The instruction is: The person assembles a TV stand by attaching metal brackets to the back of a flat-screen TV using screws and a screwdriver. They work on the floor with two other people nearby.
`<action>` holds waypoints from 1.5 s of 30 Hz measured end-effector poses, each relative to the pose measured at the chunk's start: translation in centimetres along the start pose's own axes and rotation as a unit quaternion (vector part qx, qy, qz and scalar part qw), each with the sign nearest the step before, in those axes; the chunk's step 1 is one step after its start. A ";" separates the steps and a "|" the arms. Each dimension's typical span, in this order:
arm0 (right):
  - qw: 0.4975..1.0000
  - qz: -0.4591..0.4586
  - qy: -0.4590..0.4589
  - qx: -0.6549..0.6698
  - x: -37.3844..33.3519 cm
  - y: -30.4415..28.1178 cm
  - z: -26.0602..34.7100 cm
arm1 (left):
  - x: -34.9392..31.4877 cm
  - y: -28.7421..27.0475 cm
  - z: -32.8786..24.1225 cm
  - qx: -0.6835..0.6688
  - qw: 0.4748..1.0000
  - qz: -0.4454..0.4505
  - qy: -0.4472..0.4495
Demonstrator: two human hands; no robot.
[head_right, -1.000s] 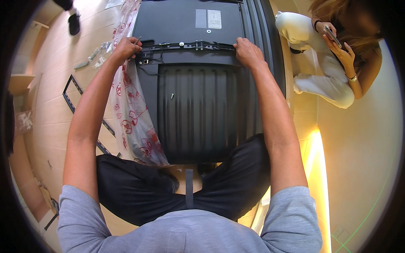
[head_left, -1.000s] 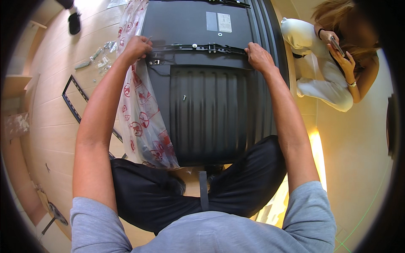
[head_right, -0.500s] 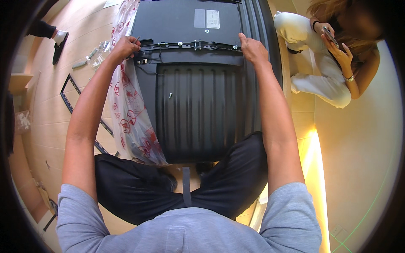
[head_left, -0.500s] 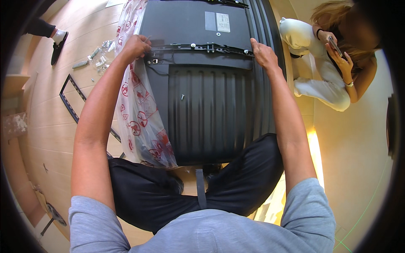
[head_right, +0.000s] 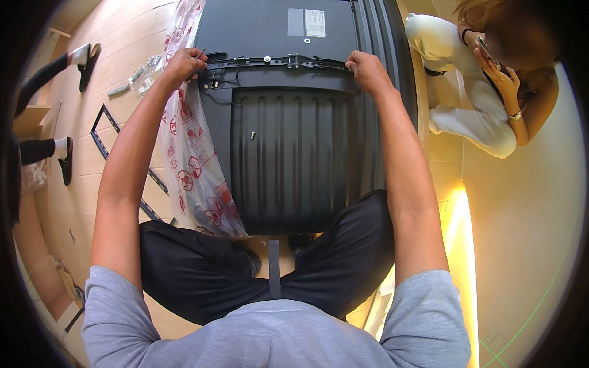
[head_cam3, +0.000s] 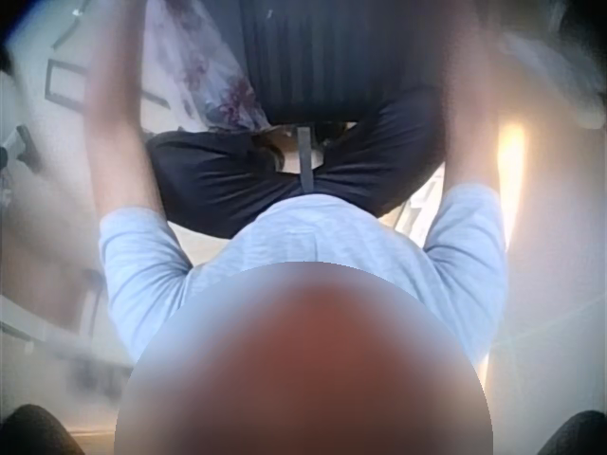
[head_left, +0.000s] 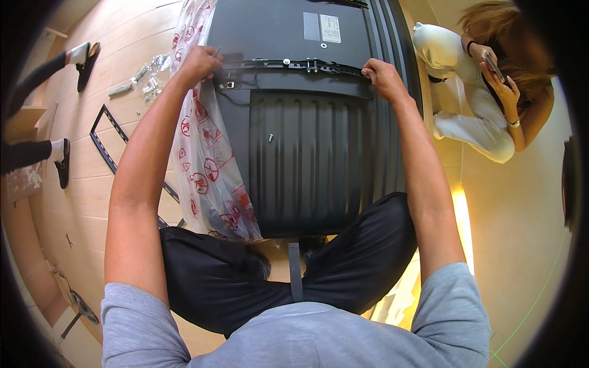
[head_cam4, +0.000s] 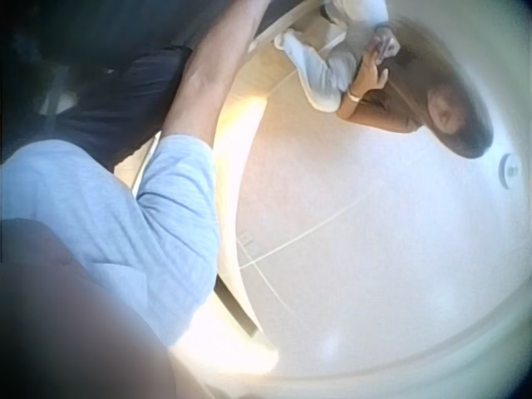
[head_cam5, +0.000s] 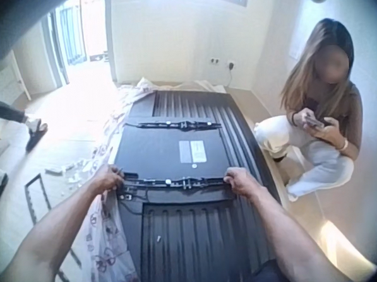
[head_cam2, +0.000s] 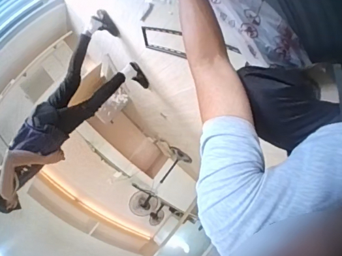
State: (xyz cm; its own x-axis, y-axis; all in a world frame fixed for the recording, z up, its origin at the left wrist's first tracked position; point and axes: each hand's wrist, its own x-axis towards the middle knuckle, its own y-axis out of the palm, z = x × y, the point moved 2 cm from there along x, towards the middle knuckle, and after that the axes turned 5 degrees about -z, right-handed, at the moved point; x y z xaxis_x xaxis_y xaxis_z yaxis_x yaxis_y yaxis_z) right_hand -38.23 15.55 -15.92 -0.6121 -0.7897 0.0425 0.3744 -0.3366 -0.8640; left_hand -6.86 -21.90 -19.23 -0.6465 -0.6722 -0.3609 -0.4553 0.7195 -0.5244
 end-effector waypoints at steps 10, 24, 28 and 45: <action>0.994 0.007 -0.057 -0.091 0.1 -0.3 0.4 | 0.3 0.4 -0.6 0.057 0.998 -0.018 -0.026; 0.953 0.013 0.054 -0.296 0.4 1.6 1.9 | 0.7 0.5 0.0 0.040 0.999 -0.026 0.009; 0.957 -0.010 0.073 -0.279 0.3 2.2 1.8 | 1.0 0.7 0.4 0.085 0.995 0.000 0.054; 0.988 0.034 0.077 -0.130 0.1 -0.9 1.3 | 0.4 0.3 -0.5 0.036 0.999 -0.007 -0.017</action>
State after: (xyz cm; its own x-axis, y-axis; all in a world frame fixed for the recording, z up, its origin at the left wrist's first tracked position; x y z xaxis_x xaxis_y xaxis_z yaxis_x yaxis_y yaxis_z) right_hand -37.70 15.10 -14.47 -0.6975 -0.7121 -0.0796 0.2384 -0.1259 -0.9630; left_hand -7.54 -21.81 -19.16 -0.6183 -0.6883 -0.3795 -0.4182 0.6969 -0.5826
